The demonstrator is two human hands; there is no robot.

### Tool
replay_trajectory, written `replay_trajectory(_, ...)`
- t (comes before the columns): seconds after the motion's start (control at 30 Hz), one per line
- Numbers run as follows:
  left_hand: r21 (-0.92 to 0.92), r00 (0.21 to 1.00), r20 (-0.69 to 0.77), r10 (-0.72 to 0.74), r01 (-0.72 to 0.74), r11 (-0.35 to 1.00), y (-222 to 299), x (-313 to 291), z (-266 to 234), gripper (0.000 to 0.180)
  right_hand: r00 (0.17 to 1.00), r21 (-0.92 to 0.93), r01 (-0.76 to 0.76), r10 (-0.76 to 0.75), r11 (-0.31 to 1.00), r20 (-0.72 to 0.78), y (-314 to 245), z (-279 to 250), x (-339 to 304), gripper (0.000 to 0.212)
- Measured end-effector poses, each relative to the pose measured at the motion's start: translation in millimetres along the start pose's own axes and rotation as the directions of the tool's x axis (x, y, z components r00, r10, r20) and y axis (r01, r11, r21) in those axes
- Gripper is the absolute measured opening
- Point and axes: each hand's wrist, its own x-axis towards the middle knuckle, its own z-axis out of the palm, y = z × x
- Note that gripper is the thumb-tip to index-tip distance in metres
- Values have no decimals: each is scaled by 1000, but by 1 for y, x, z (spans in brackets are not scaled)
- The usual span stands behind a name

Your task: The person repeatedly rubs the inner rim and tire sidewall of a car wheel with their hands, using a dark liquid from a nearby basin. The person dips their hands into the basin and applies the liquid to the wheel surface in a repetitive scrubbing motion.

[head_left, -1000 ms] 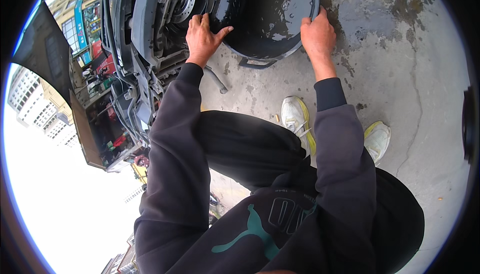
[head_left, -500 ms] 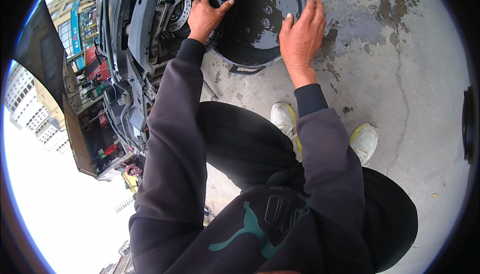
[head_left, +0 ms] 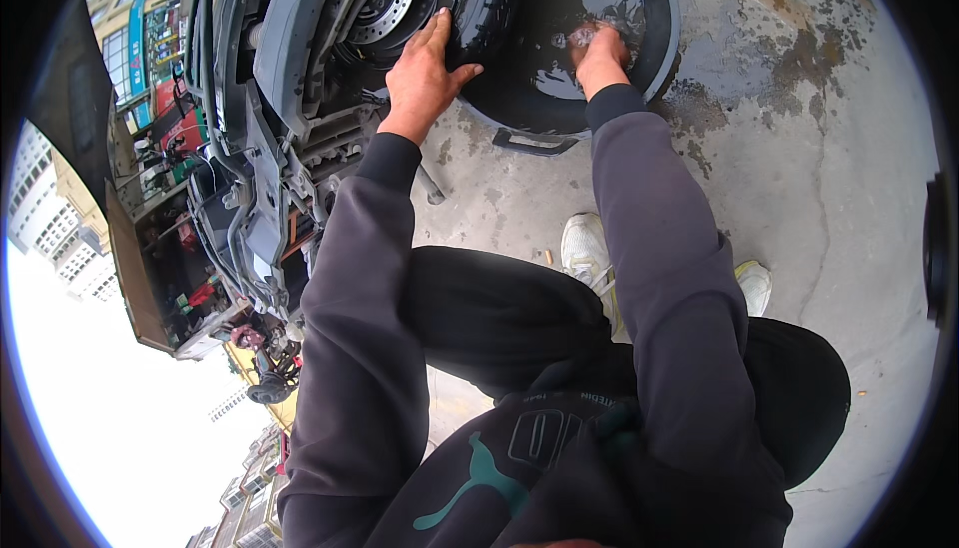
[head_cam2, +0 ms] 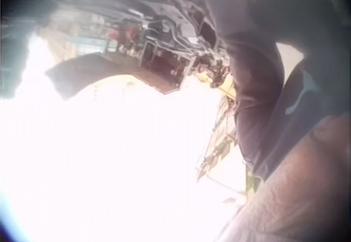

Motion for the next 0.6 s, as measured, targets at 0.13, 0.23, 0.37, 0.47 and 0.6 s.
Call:
replay_trajectory(0.13, 36, 999, -38, -16, 17, 999, -19, -11, 6, 99, 636, -36, -102, 93, 994, 766, 11, 14, -84, 55)
replay_trajectory(0.23, 63, 997, 48, -63, 60, 996, -16, -4, 5, 92, 283, -22, 838, -399, 546, 872, 32, 51, -156, 44)
replay_trajectory(0.37, 146, 974, 114, -197, 180, 973, -23, -4, 8, 69, 257, -282, 882, -115, -377, 959, 61, 62, -181, 64)
replay_trajectory(0.47, 132, 950, 177, -256, 235, 963, -20, 2, 5, 64, 324, -266, 807, 19, -527, 946, 66, 48, -180, 74)
replay_trajectory(0.6, 7, 986, 74, -150, 150, 989, -72, -13, 30, 61, 173, -205, 933, -129, -295, 976, 93, 14, -183, 73)
